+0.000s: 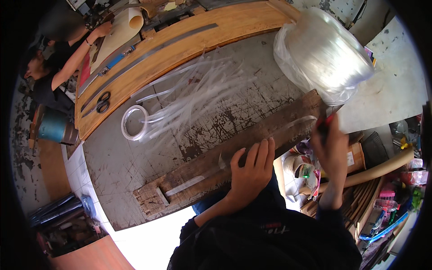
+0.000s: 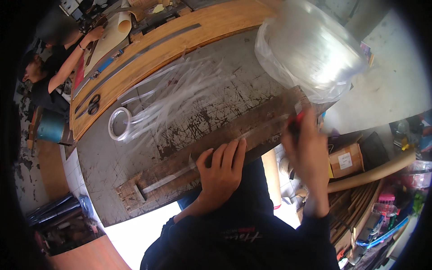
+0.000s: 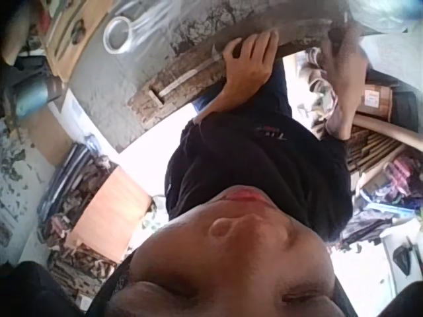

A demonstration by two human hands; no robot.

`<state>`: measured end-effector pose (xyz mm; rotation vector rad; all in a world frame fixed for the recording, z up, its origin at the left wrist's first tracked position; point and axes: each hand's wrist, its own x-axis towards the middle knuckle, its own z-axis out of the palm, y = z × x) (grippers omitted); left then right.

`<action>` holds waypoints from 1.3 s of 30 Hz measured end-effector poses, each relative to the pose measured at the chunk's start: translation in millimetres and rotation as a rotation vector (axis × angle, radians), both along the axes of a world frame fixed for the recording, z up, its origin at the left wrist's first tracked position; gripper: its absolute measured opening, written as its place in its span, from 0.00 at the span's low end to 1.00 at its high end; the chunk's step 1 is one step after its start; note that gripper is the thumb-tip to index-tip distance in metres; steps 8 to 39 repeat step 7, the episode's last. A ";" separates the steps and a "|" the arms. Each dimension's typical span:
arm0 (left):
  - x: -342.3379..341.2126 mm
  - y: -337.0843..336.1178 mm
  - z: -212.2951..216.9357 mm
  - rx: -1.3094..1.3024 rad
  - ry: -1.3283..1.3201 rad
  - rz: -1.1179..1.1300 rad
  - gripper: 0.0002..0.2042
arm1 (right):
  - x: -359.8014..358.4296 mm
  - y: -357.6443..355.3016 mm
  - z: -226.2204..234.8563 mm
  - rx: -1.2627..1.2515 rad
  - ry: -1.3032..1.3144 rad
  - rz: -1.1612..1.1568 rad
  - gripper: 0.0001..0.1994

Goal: The person measures and cuts clear plastic strips from a roll against a wooden jig using a utility knife, placing the cut strips on the table.

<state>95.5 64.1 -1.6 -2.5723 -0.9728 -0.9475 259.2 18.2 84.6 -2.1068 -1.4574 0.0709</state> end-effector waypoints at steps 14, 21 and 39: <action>-4.7 0.8 -0.2 -0.055 0.043 -0.015 0.15 | -49.9 -24.5 -24.2 -0.442 0.117 0.078 0.18; -4.7 0.8 -0.2 -0.055 0.043 -0.015 0.15 | -49.9 -24.5 -24.2 -0.442 0.117 0.078 0.18; -4.7 0.8 -0.2 -0.055 0.043 -0.015 0.15 | -49.9 -24.5 -24.2 -0.442 0.117 0.078 0.18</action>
